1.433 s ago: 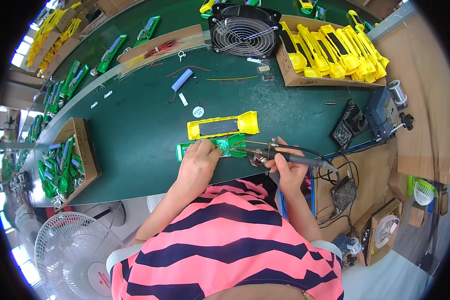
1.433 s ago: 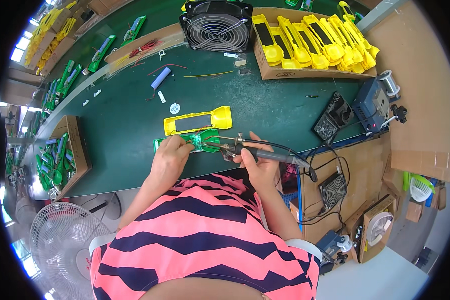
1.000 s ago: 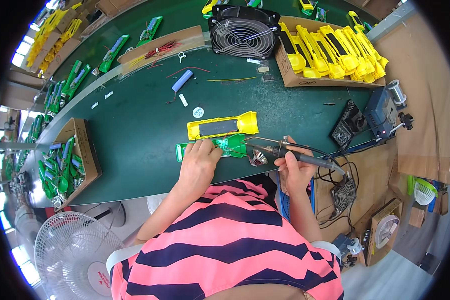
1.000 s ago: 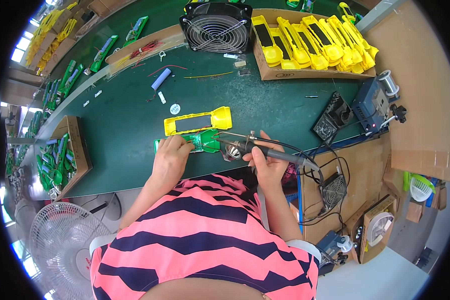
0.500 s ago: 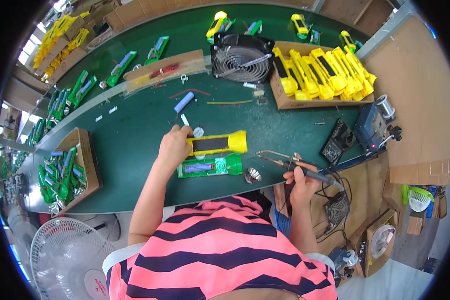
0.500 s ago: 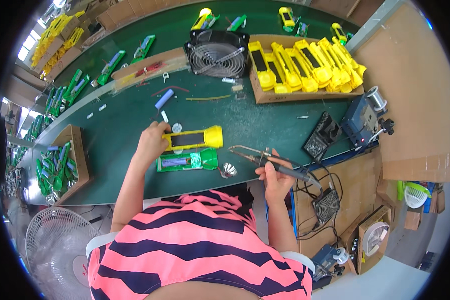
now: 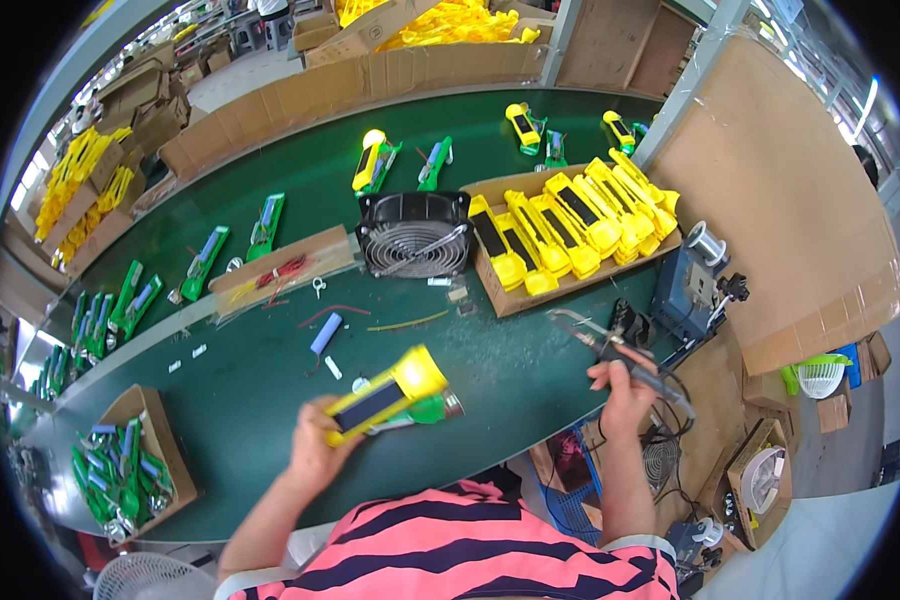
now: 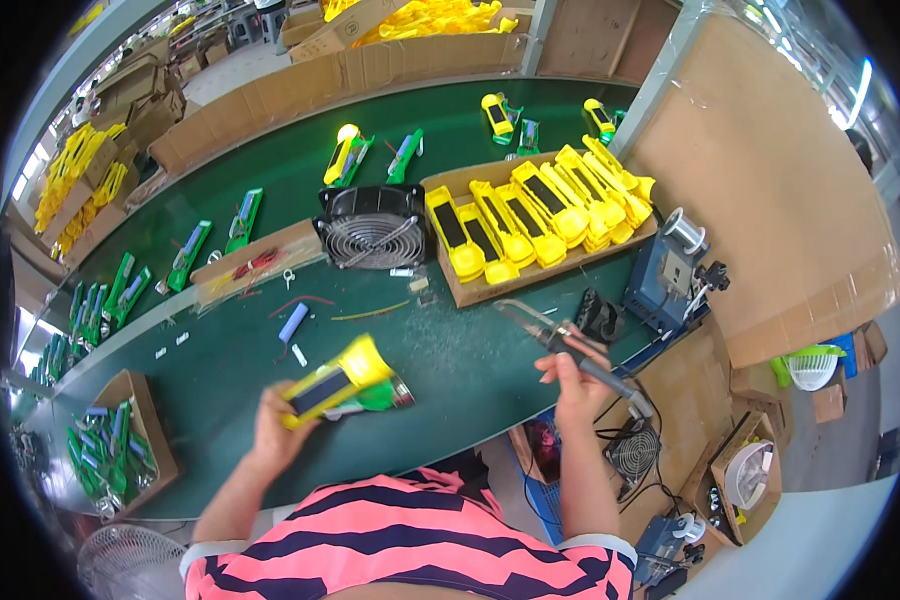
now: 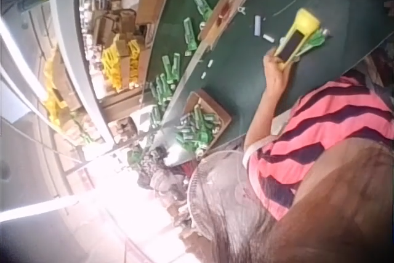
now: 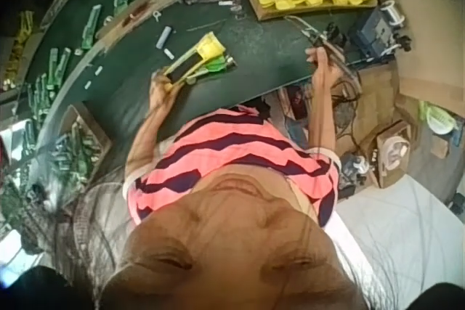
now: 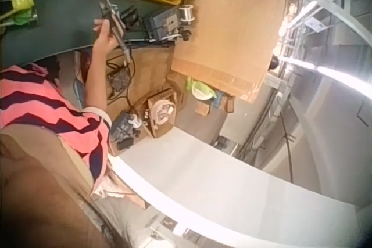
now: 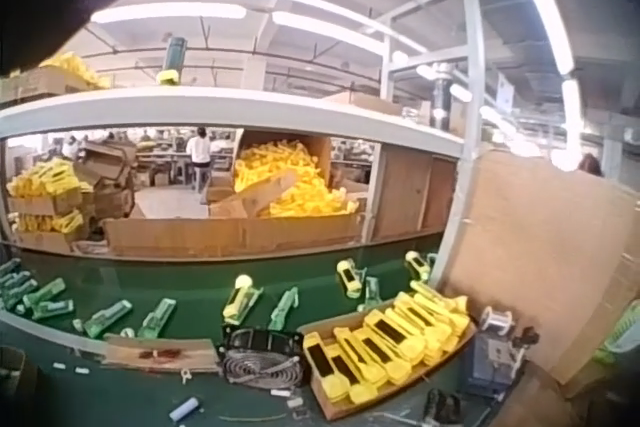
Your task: Soldering components and wires onto small circuit boards for flashlights on an assembly line.
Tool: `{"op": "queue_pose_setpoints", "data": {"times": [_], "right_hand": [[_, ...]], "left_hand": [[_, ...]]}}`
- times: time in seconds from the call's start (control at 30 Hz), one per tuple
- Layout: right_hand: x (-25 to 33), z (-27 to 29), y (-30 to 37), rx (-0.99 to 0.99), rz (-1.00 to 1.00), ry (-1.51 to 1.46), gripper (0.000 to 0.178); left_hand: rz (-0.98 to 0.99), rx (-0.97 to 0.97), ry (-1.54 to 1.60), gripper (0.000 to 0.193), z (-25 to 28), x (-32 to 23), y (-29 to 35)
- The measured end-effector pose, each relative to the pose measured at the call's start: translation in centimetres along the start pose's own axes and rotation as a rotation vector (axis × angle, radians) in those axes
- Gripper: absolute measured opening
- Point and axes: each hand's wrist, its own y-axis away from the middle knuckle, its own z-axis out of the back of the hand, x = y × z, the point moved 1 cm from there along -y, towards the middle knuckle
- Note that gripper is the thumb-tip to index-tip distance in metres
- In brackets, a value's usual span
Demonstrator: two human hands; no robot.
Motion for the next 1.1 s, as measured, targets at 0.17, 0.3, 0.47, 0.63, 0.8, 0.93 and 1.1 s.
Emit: {"op": "queue_pose_setpoints", "data": {"times": [0.17, 0.3, 0.47, 0.63, 0.8, 0.93, 1.1], "right_hand": [[0.9, -0.2, -9.3, 0.029, 0.168, 0.309, 0.017], [-3.6, 1.7, -18.1, 0.18, 0.67, 1.073, 0.032], [-6.0, 2.5, -21.6, 0.22, 0.572, 1.172, 0.047], [-7.9, 1.8, -22.1, 0.328, 0.427, 1.192, 0.044], [-10.1, 5.0, -24.3, 0.28, 0.348, 1.063, 0.04], [-9.8, 4.5, -24.5, 0.162, 0.31, 1.038, 0.039], [-6.5, 2.9, -22.4, 0.097, 0.093, 0.593, 0.038]], "left_hand": [[0.22, -0.147, -0.125, 0.049, 5.2, 4.8, -14.1], [0.402, -0.266, -0.174, 0.04, 3.4, 14.3, -22.6], [0.723, 0.061, -0.39, 0.059, -2.8, 22.9, -27.1], [0.445, 0.252, -0.533, 0.077, 1.1, 18.9, -24.3], [0.685, 0.492, -0.928, 0.014, 13.4, 12.7, -15.9], [1.135, 0.232, -1.273, 0.013, 26.7, 15.4, -0.5], [1.094, 0.248, -0.709, 0.058, 27.9, 17.1, 11.6]]}}
